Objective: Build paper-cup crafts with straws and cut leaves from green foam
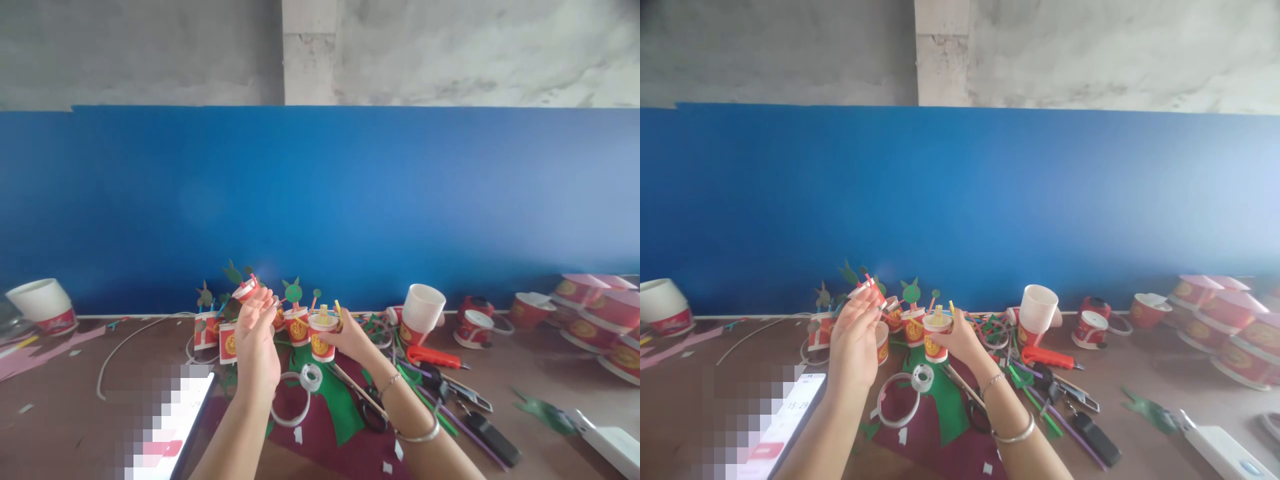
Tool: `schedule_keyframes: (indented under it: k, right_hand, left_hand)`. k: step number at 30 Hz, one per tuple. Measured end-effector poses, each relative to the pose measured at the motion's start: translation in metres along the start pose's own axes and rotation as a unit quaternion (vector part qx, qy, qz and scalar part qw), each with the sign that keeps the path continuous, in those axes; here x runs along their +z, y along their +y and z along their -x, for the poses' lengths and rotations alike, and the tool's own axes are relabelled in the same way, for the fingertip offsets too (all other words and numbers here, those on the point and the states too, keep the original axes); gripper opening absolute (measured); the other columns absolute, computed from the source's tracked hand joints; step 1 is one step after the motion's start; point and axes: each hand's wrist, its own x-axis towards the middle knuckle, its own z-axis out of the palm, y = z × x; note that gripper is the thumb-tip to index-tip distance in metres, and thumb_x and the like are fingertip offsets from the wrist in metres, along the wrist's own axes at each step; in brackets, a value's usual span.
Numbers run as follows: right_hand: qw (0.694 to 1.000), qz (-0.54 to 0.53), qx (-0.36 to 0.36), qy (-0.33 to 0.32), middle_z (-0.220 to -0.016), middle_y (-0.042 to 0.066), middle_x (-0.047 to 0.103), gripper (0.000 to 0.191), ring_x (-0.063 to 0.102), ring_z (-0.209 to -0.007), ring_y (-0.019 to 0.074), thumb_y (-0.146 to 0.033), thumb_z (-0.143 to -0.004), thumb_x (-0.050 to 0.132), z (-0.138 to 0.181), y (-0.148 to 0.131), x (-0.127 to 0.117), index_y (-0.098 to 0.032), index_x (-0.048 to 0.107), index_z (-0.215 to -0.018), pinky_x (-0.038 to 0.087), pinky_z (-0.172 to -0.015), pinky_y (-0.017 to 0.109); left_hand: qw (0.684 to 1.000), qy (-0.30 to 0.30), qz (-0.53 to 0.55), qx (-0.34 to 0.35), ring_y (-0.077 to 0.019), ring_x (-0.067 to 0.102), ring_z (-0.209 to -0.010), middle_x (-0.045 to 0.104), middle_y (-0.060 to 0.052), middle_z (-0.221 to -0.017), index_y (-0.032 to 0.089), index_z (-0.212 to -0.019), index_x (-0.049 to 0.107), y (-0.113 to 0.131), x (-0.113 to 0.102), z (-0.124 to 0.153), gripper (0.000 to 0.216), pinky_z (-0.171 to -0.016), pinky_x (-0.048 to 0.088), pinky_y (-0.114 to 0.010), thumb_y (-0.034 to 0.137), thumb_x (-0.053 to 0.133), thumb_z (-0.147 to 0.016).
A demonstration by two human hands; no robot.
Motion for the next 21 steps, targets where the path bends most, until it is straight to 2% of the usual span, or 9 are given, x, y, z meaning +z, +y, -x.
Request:
schedule_keyframes:
  k: [4,7,9,11,12,14,17,19,21]
  right_hand:
    - [0.999,0.021,0.02,-0.018,-0.091,0.006,0.066,0.063,0.063,-0.083,0.022,-0.027,-0.059,0.074,-0.012,0.003,0.003,-0.013,0.048,-0.115,0.05,-0.073,0.033]
    - [0.999,0.009,0.029,-0.021,-0.099,0.009,0.066,0.075,0.063,-0.089,0.0227,-0.03,-0.06,0.074,-0.014,0.007,0.005,-0.012,0.042,-0.125,0.05,-0.076,0.035]
    - [0.999,0.009,0.033,-0.008,-0.112,0.014,0.061,0.085,0.06,-0.1,0.0246,-0.034,-0.06,0.074,-0.013,0.009,0.007,-0.012,0.034,-0.132,0.048,-0.083,0.037]
    - [0.999,0.025,0.037,0.009,-0.121,0.017,0.057,0.091,0.058,-0.107,0.0265,-0.038,-0.061,0.074,-0.01,0.011,0.006,-0.012,0.029,-0.136,0.046,-0.088,0.04]
    - [0.998,0.041,0.032,0.017,-0.124,0.018,0.055,0.09,0.056,-0.11,0.0272,-0.039,-0.062,0.073,-0.008,0.01,0.005,-0.012,0.029,-0.136,0.045,-0.09,0.041]
    - [0.995,0.096,0.007,0.04,-0.128,0.018,0.052,0.08,0.052,-0.115,0.0279,-0.039,-0.068,0.068,0.0,0.006,-0.002,-0.012,0.032,-0.135,0.042,-0.094,0.041]
    - [0.969,0.233,-0.043,0.063,-0.124,0.018,0.054,0.048,0.049,-0.119,0.0281,-0.03,-0.08,0.055,0.02,-0.009,-0.016,-0.01,0.047,-0.123,0.038,-0.098,0.041]
    - [0.948,0.307,-0.079,0.013,-0.105,0.013,0.064,0.024,0.057,-0.105,0.0261,-0.025,-0.083,0.049,0.04,-0.022,-0.023,-0.014,0.061,-0.101,0.041,-0.092,0.037]
    - [0.926,0.363,-0.07,-0.073,-0.088,0.01,0.067,0.02,0.062,-0.087,0.024,-0.023,-0.084,0.047,0.064,-0.031,-0.025,-0.016,0.065,-0.083,0.045,-0.08,0.034]
  left_hand:
    - [1.0,0.001,-0.001,-0.007,-0.019,0.054,-0.106,0.062,-0.004,-0.102,0.019,-0.096,0.064,0.002,-0.001,0.0,0.036,-0.09,0.038,-0.031,0.021,0.074,-0.061]
    - [0.999,-0.021,-0.026,-0.017,-0.0182,0.057,-0.101,0.064,-0.004,-0.097,0.019,-0.098,0.063,0.002,-0.001,-0.001,0.035,-0.088,0.039,-0.03,0.024,0.072,-0.064]
    - [0.994,-0.066,-0.078,-0.029,-0.0187,0.06,-0.096,0.066,-0.004,-0.092,0.018,-0.095,0.063,0.001,-0.001,0.0,0.03,-0.085,0.041,-0.03,0.025,0.069,-0.067]
    - [0.973,-0.155,-0.168,-0.032,-0.0192,0.062,-0.087,0.067,-0.004,-0.085,0.018,-0.088,0.065,-0.003,-0.001,0.002,0.019,-0.079,0.044,-0.029,0.023,0.065,-0.07]
    - [0.951,-0.211,-0.223,-0.025,-0.0195,0.063,-0.083,0.068,-0.004,-0.082,0.019,-0.085,0.066,-0.006,-0.001,0.003,0.013,-0.076,0.044,-0.029,0.022,0.063,-0.072]
    - [0.888,-0.319,-0.33,0.008,-0.0204,0.063,-0.078,0.069,-0.005,-0.079,0.021,-0.08,0.069,-0.016,-0.005,0.006,0.013,-0.071,0.045,-0.029,0.018,0.057,-0.076]
    - [0.793,-0.414,-0.442,0.066,-0.0235,0.065,-0.081,0.071,-0.006,-0.084,0.024,-0.084,0.071,-0.038,-0.013,0.01,0.023,-0.073,0.046,-0.03,0.01,0.056,-0.073]
    - [0.741,-0.454,-0.485,0.096,-0.0244,0.063,-0.091,0.07,-0.007,-0.095,0.025,-0.095,0.069,-0.053,-0.018,0.011,0.034,-0.079,0.046,-0.031,0.006,0.051,-0.074]
    - [0.707,-0.474,-0.506,0.14,-0.0229,0.06,-0.099,0.067,-0.008,-0.106,0.024,-0.106,0.066,-0.067,-0.019,0.012,0.042,-0.085,0.044,-0.032,0.003,0.042,-0.078]
